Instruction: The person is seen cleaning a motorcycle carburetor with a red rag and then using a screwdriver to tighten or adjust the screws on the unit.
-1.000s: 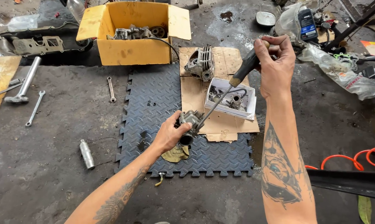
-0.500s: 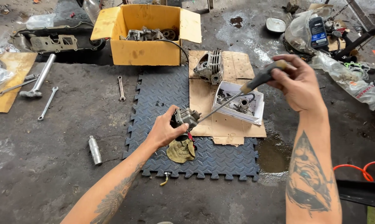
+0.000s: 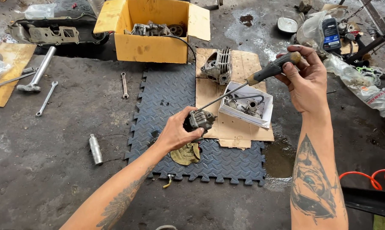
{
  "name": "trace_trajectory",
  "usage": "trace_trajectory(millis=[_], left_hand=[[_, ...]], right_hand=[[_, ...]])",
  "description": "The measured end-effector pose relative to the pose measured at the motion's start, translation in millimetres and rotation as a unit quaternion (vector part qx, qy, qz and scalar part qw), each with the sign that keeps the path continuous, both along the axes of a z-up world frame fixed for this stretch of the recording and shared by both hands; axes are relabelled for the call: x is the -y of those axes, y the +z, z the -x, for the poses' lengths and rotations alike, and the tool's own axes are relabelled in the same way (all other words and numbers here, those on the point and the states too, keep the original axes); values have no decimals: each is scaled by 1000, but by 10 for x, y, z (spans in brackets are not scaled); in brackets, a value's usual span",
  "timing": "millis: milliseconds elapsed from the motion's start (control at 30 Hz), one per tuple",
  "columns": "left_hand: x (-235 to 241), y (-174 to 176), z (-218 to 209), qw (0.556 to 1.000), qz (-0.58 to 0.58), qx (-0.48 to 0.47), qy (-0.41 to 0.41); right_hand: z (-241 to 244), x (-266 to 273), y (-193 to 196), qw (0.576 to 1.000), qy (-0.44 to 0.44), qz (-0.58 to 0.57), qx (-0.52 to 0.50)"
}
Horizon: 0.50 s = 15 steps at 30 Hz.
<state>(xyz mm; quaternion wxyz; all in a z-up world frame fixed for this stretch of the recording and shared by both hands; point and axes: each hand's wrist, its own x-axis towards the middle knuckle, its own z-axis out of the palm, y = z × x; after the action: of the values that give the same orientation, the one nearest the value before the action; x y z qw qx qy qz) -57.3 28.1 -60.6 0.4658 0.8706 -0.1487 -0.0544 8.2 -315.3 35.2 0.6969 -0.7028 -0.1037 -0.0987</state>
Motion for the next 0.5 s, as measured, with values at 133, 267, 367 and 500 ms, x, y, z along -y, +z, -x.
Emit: trace_trajectory(millis=[133,267,367,500], left_hand=[[-1,-18,-10,1000,10,15,3],[-6,12,7,1000,5,-2,8],[-7,-4,11,1000,3,-1,7],[9,30,28,1000,1,-5,3]], right_hand=[[-7,-22,-29,1000,13,-5,4],[-3,-13,-27,1000,7,-8,-2],[6,-9,-19,1000,8,-10,1],[-2,5,-37,1000,7,-13,1]])
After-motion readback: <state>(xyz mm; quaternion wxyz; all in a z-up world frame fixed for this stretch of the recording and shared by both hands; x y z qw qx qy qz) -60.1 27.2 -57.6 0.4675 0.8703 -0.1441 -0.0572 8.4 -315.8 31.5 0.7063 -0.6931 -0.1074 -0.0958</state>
